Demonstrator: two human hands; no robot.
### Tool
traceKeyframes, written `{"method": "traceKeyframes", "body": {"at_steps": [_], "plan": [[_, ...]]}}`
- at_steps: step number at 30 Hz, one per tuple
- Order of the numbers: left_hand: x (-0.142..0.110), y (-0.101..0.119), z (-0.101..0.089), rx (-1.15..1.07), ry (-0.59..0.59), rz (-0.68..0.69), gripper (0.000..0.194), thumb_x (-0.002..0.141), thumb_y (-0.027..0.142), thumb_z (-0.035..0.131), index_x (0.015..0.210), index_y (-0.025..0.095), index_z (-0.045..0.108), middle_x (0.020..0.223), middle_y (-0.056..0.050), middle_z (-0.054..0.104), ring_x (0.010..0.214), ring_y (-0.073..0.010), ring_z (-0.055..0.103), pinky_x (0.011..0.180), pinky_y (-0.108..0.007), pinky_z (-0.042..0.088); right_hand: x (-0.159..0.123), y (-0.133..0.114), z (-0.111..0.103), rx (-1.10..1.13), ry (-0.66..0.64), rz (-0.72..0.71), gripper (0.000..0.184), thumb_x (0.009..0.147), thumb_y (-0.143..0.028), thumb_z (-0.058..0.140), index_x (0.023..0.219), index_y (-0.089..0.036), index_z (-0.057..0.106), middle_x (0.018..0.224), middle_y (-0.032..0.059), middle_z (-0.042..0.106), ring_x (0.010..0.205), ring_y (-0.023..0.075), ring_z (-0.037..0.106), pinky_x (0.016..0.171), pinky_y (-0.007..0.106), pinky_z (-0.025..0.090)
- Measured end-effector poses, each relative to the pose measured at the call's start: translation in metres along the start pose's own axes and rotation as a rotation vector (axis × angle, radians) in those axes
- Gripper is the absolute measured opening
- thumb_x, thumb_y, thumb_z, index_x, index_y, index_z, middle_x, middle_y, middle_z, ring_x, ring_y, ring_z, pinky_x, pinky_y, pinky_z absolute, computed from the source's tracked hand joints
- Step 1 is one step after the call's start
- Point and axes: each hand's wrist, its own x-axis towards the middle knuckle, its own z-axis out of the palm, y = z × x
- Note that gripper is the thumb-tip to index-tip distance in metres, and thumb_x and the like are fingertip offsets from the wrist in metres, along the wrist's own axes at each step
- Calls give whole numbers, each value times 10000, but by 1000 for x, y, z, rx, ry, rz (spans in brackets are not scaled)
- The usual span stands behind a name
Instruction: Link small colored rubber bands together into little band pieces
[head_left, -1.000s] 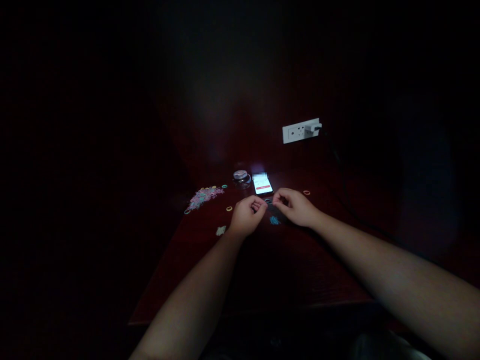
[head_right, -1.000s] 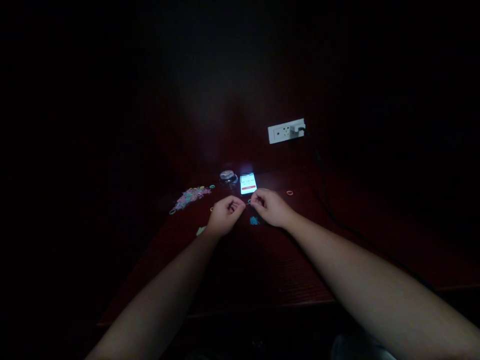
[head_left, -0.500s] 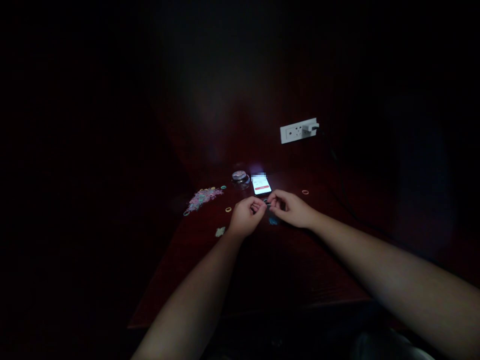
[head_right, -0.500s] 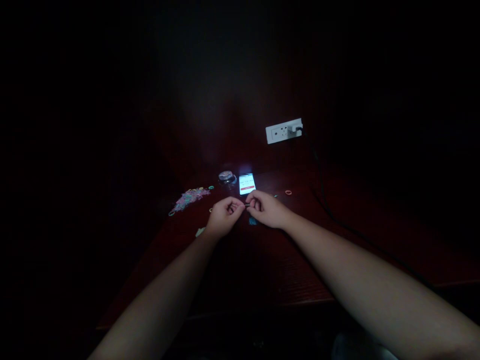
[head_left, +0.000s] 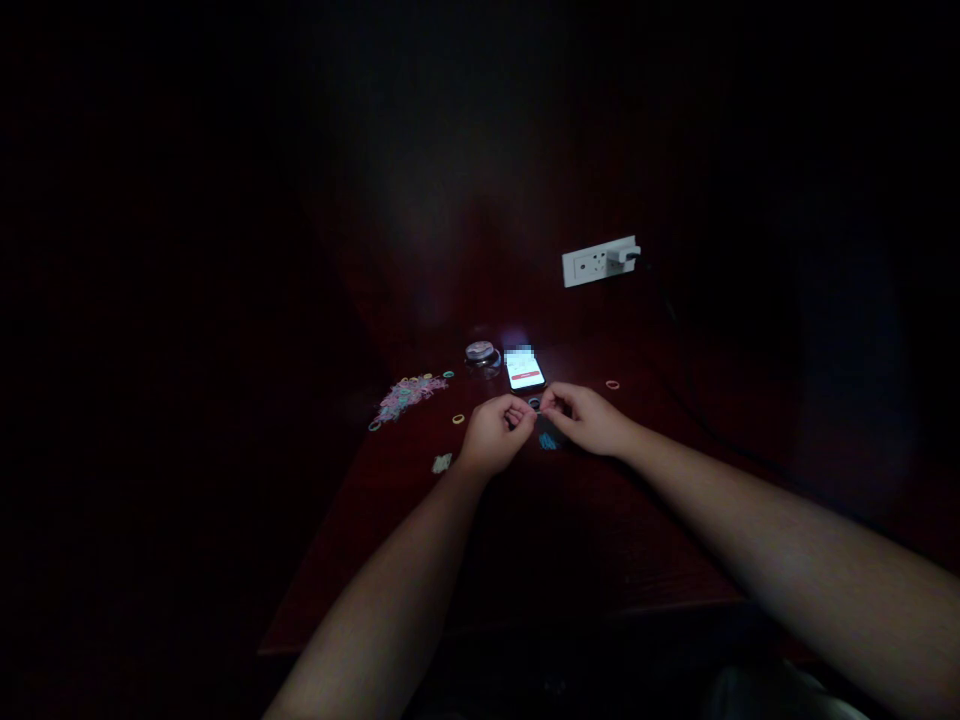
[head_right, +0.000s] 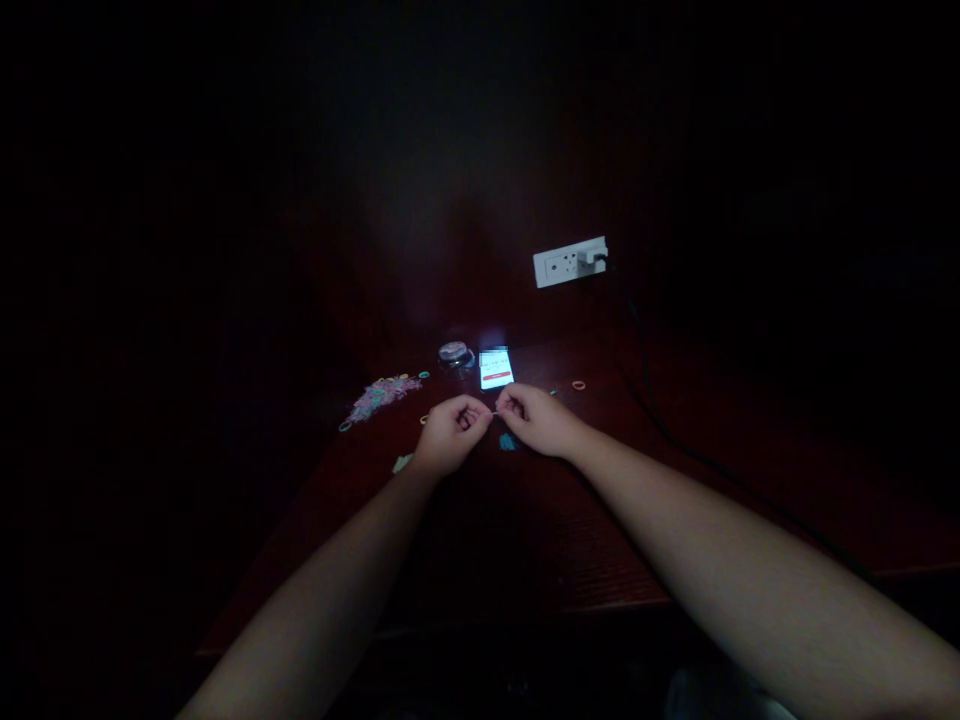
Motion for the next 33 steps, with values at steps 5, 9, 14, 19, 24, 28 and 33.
{"method": "traceKeyframes", "body": {"at_steps": [5, 9, 14, 19, 24, 28, 33], "plan": [[0, -1, 1, -4, 3, 11, 137, 794, 271, 598, 794, 142, 644, 733, -37, 647, 640, -106, 557, 572, -203, 439, 0, 1, 0, 13, -38, 12, 111, 809, -232, 524, 844, -146, 584, 728, 26, 567, 641, 135, 506, 595, 253, 417], [0, -1, 1, -20, 3, 13, 118, 782, 252, 604, 778, 141, 642, 710, -31, 638, 618, -99, 548, 571, -201, 438, 0, -1, -1, -51, -35, -4, 121, 820, -228, 512, 813, -141, 596, 729, 33, 580, 656, 140, 520, 611, 255, 412], [0, 0, 1, -22, -13, -2, 99, 770, 227, 600, 783, 139, 643, 716, -30, 641, 620, -97, 550, 564, -195, 434, -1, -4, -3, -107, -19, -6, 132, 830, -234, 507, 806, -140, 597, 733, 37, 588, 659, 144, 521, 613, 256, 404], [0, 2, 0, -8, -5, 12, 91, 763, 217, 601, 774, 139, 646, 707, -23, 637, 609, -89, 531, 561, -189, 423, -1, -3, -4, -152, -41, -43, 160, 854, -240, 482, 805, -142, 599, 751, 44, 602, 684, 151, 525, 645, 264, 401], [0, 5, 0, -30, -20, -8, 100, 764, 224, 600, 774, 138, 648, 711, -26, 639, 612, -93, 537, 562, -194, 423, 0, -3, -5, -143, -58, -47, 148, 853, -245, 486, 785, -154, 580, 732, 32, 593, 670, 147, 521, 631, 259, 396], [-1, 6, 0, -52, -24, -18, 93, 758, 226, 602, 754, 139, 634, 687, -20, 622, 596, -92, 525, 553, -196, 416, 0, -4, -4, -125, -50, -41, 132, 841, -254, 506, 779, -160, 574, 708, 22, 574, 643, 138, 507, 602, 251, 389], [-1, 7, 0, -60, -29, -14, 73, 747, 209, 597, 735, 139, 616, 638, 0, 577, 558, -79, 480, 525, -189, 385, -1, -5, -1, -37, -44, -13, 86, 827, -228, 507, 798, -166, 559, 707, 12, 562, 616, 122, 494, 562, 232, 388]]}}
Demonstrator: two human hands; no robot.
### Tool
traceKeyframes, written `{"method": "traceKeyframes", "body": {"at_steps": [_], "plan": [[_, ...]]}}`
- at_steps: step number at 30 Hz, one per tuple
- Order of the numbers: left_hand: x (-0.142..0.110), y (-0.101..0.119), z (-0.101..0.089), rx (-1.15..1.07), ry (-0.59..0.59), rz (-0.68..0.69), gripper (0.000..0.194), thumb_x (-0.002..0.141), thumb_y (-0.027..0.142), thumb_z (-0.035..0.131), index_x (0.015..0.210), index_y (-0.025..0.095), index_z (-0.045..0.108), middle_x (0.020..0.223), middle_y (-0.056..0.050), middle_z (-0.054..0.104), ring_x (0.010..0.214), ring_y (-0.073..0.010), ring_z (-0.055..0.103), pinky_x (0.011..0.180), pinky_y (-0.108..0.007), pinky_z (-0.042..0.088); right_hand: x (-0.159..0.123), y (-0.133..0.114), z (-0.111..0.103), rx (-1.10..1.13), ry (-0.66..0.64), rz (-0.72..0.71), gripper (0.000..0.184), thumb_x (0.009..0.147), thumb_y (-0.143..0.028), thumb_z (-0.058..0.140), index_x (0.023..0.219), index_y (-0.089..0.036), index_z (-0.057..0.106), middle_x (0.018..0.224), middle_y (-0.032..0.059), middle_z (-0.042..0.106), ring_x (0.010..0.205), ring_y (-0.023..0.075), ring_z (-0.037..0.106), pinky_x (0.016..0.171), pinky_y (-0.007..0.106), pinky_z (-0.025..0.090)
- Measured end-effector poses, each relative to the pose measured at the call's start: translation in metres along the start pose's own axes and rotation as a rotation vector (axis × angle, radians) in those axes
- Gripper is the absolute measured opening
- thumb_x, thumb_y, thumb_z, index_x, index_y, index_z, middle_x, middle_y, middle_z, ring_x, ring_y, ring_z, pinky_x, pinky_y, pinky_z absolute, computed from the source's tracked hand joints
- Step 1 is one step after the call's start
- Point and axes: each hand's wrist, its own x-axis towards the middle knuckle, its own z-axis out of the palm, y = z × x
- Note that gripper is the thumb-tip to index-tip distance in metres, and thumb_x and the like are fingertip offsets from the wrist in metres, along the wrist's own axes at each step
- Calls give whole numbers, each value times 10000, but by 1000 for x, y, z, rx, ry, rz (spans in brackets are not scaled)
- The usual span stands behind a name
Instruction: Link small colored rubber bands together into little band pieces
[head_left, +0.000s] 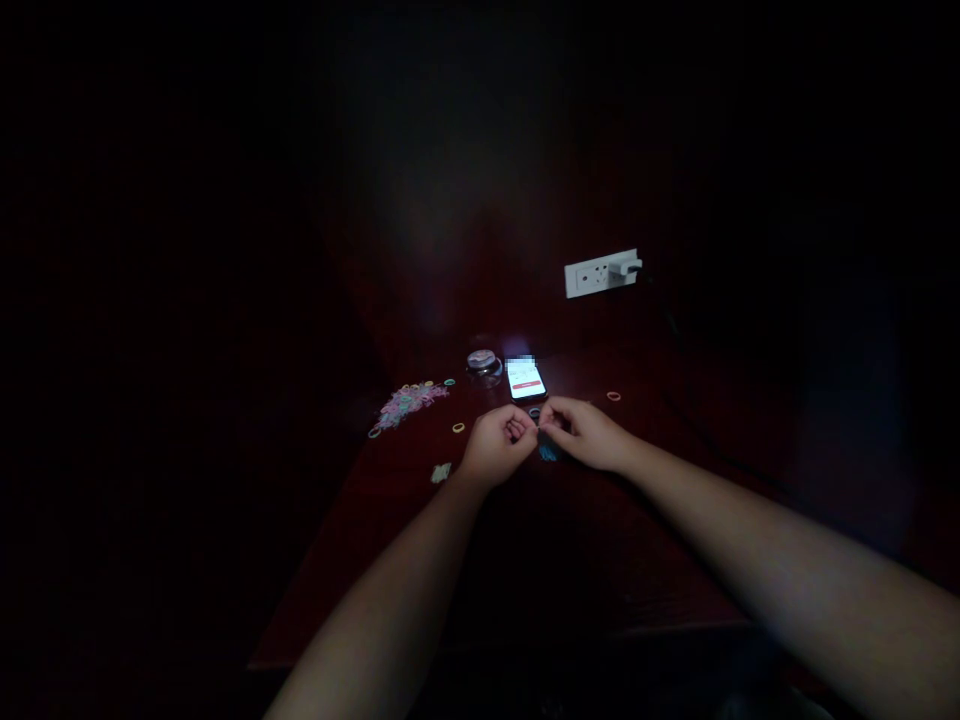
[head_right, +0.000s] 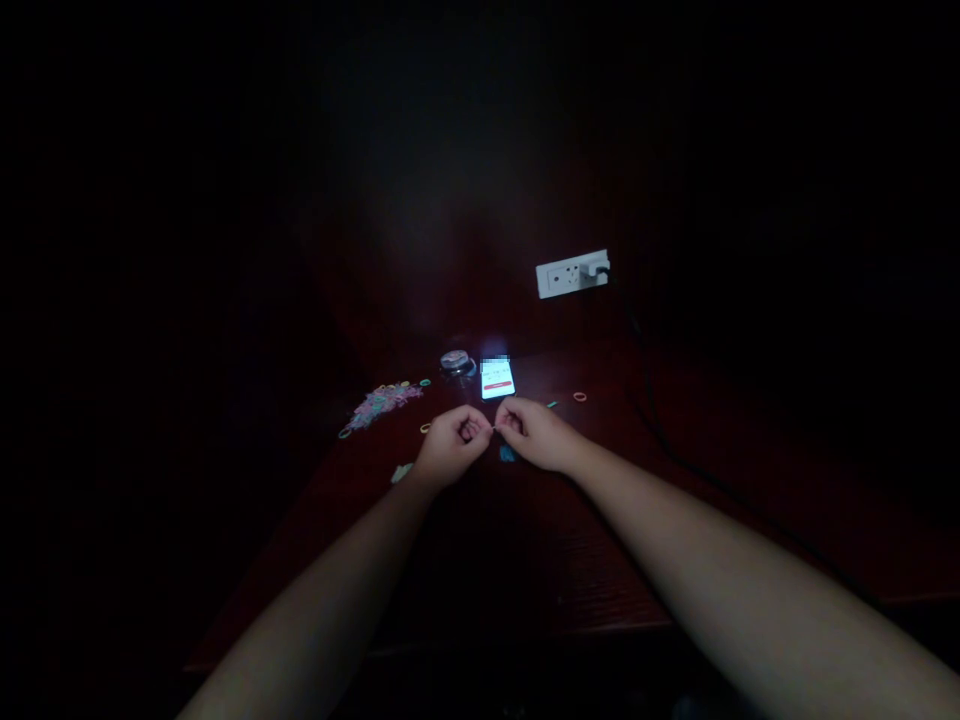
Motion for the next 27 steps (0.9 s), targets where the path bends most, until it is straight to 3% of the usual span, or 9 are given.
{"method": "traceKeyframes", "body": {"at_steps": [13, 17, 22, 27], "plan": [[-2, 5, -4, 48, 32, 83, 48, 739, 182, 592, 729, 142, 618, 678, -10, 595, 597, -90, 501, 568, -202, 411, 1, 0, -1, 17, -49, -8, 53, 787, -207, 535, 781, -158, 557, 673, 5, 556, 589, 115, 494, 545, 227, 392], [-5, 11, -11, 59, 131, 71, 46, 738, 186, 588, 721, 146, 602, 655, -4, 576, 586, -89, 487, 565, -205, 406, 0, 4, -3, -12, -69, -47, 80, 805, -210, 513, 798, -158, 573, 722, 22, 588, 632, 128, 509, 593, 247, 413], [-26, 9, -53, 152, 373, 39, 110, 795, 256, 564, 770, 154, 596, 701, -14, 577, 631, -99, 509, 606, -206, 423, 0, 14, -4, 10, -33, -47, 84, 780, -229, 525, 790, -162, 574, 711, 21, 578, 618, 130, 504, 548, 237, 392], [-80, -18, -103, 415, 422, -138, 139, 784, 289, 574, 776, 157, 616, 717, -19, 598, 646, -109, 527, 645, -218, 438, 2, 19, -1, 53, -6, -44, 89, 757, -253, 547, 762, -165, 564, 676, 22, 567, 613, 135, 494, 555, 246, 401]]}}
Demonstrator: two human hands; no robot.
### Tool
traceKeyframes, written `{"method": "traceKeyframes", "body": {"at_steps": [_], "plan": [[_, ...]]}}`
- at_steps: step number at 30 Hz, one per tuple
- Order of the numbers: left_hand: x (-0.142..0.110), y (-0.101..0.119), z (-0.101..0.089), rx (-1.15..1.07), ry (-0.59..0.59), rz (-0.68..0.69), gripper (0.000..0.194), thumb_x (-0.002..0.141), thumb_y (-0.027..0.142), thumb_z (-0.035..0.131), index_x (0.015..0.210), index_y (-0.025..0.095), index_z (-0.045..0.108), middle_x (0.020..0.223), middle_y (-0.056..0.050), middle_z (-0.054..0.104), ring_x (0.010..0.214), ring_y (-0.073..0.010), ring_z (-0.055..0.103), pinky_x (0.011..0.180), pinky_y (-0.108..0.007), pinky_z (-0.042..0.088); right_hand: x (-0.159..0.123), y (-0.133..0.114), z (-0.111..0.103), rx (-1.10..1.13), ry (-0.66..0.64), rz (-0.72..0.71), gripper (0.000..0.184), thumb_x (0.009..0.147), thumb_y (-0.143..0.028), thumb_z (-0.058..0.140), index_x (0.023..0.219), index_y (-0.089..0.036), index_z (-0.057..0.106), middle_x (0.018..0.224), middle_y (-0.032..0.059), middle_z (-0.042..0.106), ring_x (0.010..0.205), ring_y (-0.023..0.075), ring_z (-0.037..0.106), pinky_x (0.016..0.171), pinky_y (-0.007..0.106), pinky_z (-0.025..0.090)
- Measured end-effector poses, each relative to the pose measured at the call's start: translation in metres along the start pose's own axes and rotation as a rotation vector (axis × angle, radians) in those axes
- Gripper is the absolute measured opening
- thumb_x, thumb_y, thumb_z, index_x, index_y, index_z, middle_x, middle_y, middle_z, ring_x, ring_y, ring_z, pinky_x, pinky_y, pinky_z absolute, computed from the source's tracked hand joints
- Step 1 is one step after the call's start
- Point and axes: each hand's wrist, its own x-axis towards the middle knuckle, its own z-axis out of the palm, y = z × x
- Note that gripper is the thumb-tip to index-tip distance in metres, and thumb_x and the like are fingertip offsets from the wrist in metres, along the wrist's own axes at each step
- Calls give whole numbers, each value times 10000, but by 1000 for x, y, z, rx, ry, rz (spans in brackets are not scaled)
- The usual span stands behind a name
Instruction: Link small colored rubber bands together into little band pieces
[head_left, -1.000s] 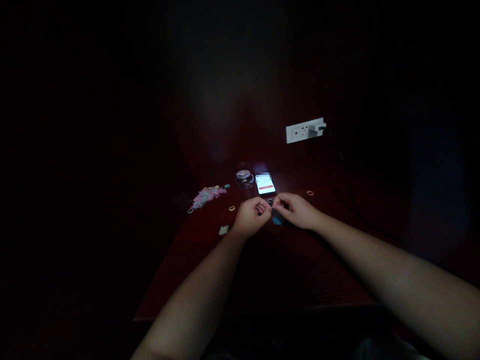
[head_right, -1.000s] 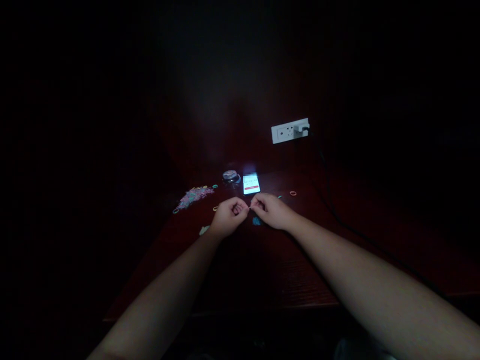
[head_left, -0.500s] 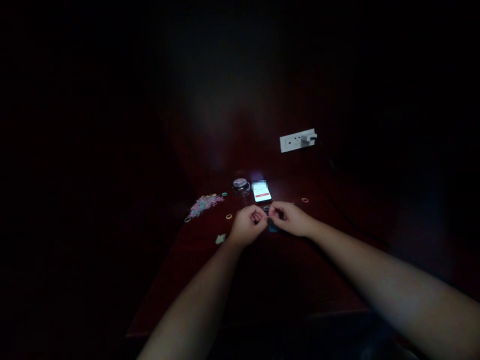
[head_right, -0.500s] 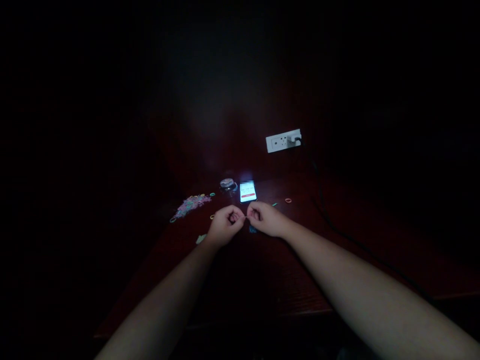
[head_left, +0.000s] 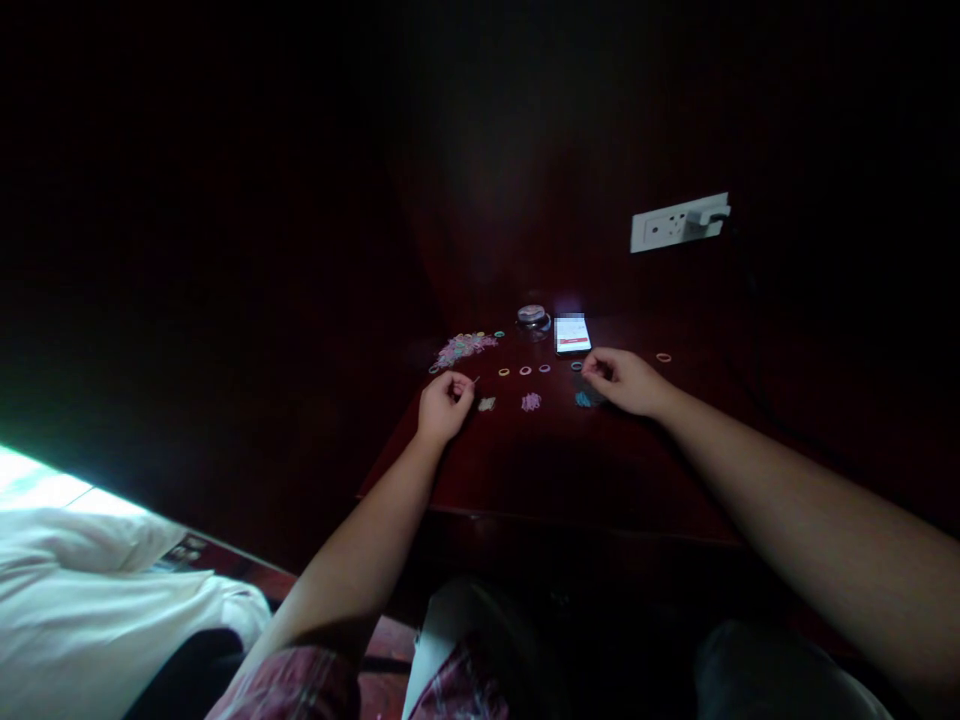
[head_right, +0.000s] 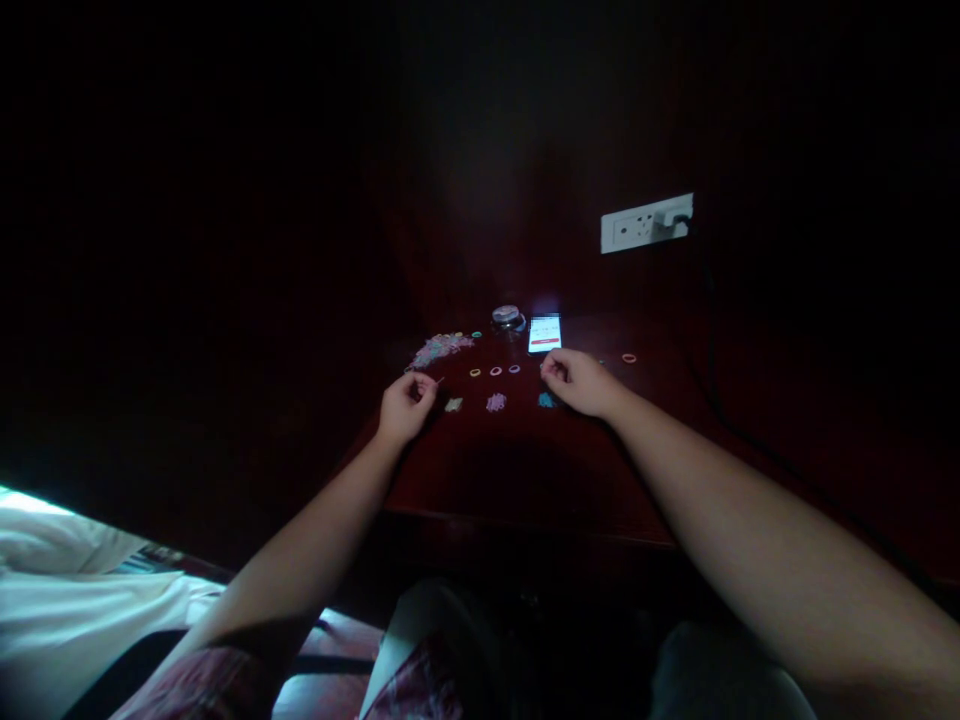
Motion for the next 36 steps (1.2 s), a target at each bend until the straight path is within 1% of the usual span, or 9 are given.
{"method": "traceKeyframes", "body": {"at_steps": [2, 5, 9, 12, 19, 24, 29, 33, 36], "plan": [[-9, -17, -9, 41, -20, -67, 153, 792, 293, 559, 789, 152, 619, 715, -19, 611, 632, -106, 535, 634, -215, 438, 0, 2, 0, 25, 5, 3, 98, 751, -261, 551, 760, -164, 564, 672, 22, 559, 599, 132, 490, 555, 251, 404], [-13, -28, -8, 67, -29, -113, 163, 794, 289, 548, 822, 147, 623, 740, -27, 634, 648, -106, 557, 652, -217, 448, 1, 6, -3, 30, 44, 18, 99, 735, -265, 565, 751, -168, 562, 657, 19, 550, 584, 129, 479, 539, 249, 394], [-11, -27, 2, 114, -173, -81, 133, 769, 265, 562, 781, 152, 633, 708, -18, 635, 626, -105, 557, 649, -218, 450, 1, 10, -7, -2, 118, 26, 97, 737, -268, 557, 733, -171, 562, 644, 16, 546, 577, 125, 467, 542, 249, 390], [-10, -25, 3, 134, -228, -63, 112, 751, 233, 562, 770, 156, 641, 723, -21, 651, 631, -109, 564, 644, -219, 451, 1, 11, -6, 3, 118, 10, 98, 743, -268, 550, 733, -171, 563, 649, 18, 553, 591, 129, 481, 553, 250, 398], [-11, -23, 1, 154, -276, -58, 112, 739, 199, 546, 770, 163, 648, 721, -23, 655, 633, -120, 568, 628, -223, 438, 0, 8, -4, 34, 95, -5, 95, 745, -258, 550, 741, -166, 573, 662, 25, 561, 601, 138, 489, 573, 266, 409], [-10, -26, 0, 172, -274, -49, 115, 746, 184, 540, 798, 169, 641, 716, -13, 644, 636, -124, 567, 641, -234, 435, 1, 6, -4, 32, 89, -11, 80, 743, -245, 554, 746, -168, 576, 669, 26, 563, 608, 138, 485, 576, 267, 408], [-8, -29, 0, 180, -202, -34, 183, 749, 131, 532, 898, 178, 625, 860, -32, 667, 760, -140, 598, 742, -262, 463, 1, 5, -3, 69, 82, 1, 108, 743, -273, 557, 746, -167, 575, 662, 24, 554, 601, 139, 487, 582, 272, 410], [-9, -29, 2, 95, -284, 23, 324, 736, 97, 533, 1035, 183, 622, 1043, -59, 664, 918, -161, 613, 861, -301, 474, 0, 2, -4, 70, 81, 12, 118, 729, -287, 561, 730, -169, 566, 650, 19, 533, 587, 136, 471, 563, 268, 396], [-11, -30, 4, 64, -321, 38, 318, 712, 89, 542, 1008, 180, 616, 1029, -46, 671, 925, -157, 616, 893, -308, 474, 0, 1, -3, 80, 63, 9, 138, 738, -308, 552, 717, -172, 555, 647, 16, 527, 580, 132, 462, 552, 263, 389]]}}
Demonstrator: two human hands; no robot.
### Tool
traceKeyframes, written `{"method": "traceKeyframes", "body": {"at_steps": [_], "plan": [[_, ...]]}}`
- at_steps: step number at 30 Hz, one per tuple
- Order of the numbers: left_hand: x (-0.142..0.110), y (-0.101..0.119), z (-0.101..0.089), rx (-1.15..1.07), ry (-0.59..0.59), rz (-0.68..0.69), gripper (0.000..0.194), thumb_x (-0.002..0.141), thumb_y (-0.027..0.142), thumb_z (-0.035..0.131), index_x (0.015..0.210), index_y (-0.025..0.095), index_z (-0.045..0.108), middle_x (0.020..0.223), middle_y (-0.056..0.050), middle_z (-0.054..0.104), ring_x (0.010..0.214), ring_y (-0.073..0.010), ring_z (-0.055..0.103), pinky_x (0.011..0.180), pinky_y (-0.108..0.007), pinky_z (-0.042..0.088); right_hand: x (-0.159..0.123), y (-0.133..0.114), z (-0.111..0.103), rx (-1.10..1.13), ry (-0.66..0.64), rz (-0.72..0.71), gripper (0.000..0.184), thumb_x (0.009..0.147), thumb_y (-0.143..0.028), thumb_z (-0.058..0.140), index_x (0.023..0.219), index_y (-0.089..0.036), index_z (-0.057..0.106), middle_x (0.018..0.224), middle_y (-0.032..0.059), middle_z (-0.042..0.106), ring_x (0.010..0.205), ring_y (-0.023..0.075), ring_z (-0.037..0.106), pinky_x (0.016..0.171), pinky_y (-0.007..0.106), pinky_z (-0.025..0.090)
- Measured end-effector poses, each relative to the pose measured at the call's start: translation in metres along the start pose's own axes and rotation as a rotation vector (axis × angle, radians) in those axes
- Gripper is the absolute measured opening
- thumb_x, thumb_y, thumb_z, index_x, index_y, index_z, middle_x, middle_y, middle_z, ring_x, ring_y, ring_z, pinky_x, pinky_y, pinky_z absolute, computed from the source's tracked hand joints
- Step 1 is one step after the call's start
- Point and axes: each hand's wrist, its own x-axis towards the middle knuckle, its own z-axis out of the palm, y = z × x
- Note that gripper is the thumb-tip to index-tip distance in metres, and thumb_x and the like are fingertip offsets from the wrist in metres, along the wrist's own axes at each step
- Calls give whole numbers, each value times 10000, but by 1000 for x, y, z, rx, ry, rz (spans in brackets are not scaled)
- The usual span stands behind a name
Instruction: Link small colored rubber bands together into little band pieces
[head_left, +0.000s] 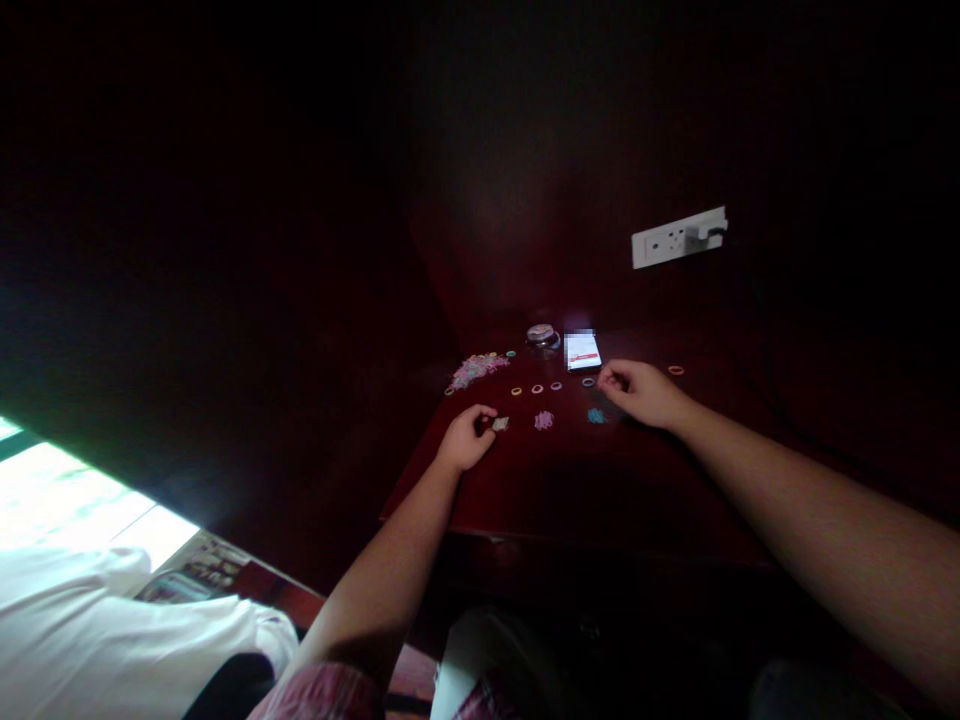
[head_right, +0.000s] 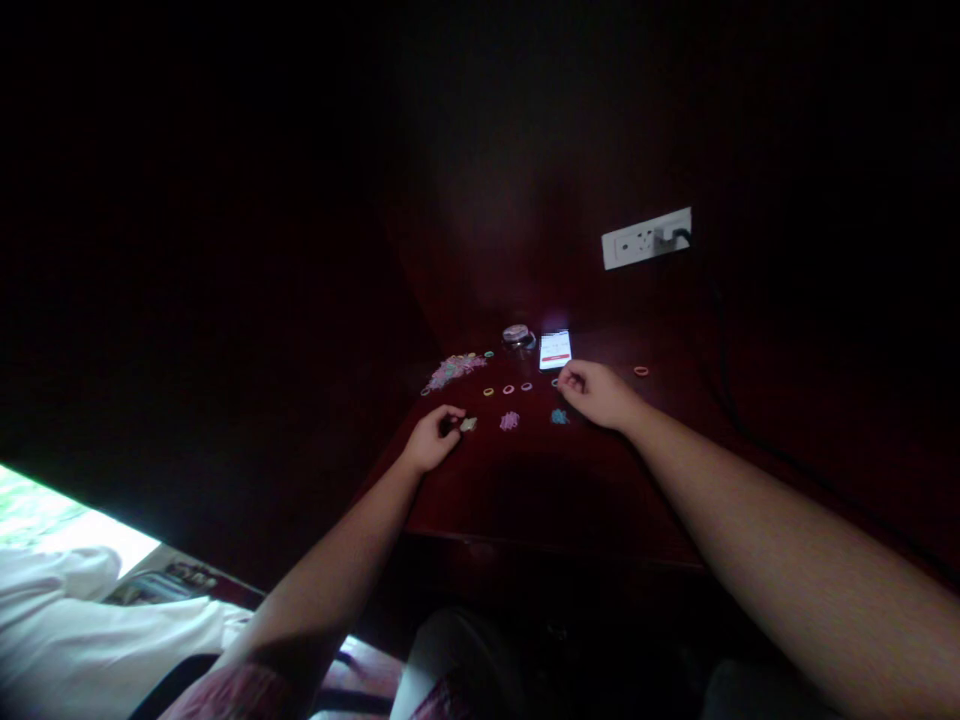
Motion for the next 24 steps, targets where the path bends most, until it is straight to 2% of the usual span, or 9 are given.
{"method": "traceKeyframes", "body": {"at_steps": [6, 13, 15, 19, 24], "plan": [[0, -2, 2, -79, -8, 22, 231, 684, 99, 579, 905, 166, 580, 1042, -56, 675, 963, -155, 627, 912, -298, 473, -1, 0, 1, -9, 8, 1, 154, 746, -331, 553, 707, -181, 551, 619, 8, 522, 569, 133, 467, 549, 260, 385], [1, -4, 3, -130, 1, 12, 201, 706, 130, 615, 902, 166, 587, 1041, -67, 681, 963, -157, 630, 925, -306, 468, -1, -1, 1, -4, 2, 21, 154, 735, -332, 560, 728, -178, 567, 647, 19, 538, 581, 138, 475, 549, 263, 395], [4, -9, 2, -124, 18, -41, 204, 719, 150, 621, 921, 161, 596, 1074, -72, 676, 978, -155, 628, 921, -295, 471, -1, 0, 1, 2, 1, 18, 151, 734, -330, 560, 732, -179, 567, 655, 22, 543, 587, 140, 480, 555, 266, 400], [17, -26, -3, 32, 111, -244, 225, 787, 194, 544, 994, 152, 624, 1095, -83, 671, 1001, -163, 626, 934, -298, 465, -2, 2, 0, 1, -2, 15, 149, 748, -330, 558, 736, -181, 567, 665, 28, 561, 598, 146, 495, 572, 272, 412], [38, -41, -5, 271, 124, -382, 362, 756, 359, 598, 1069, 183, 648, 1204, -116, 619, 1173, -297, 520, 1027, -443, 372, -3, 2, 0, -18, -11, 6, 140, 764, -315, 553, 744, -178, 575, 663, 31, 572, 607, 147, 506, 576, 268, 416]]}}
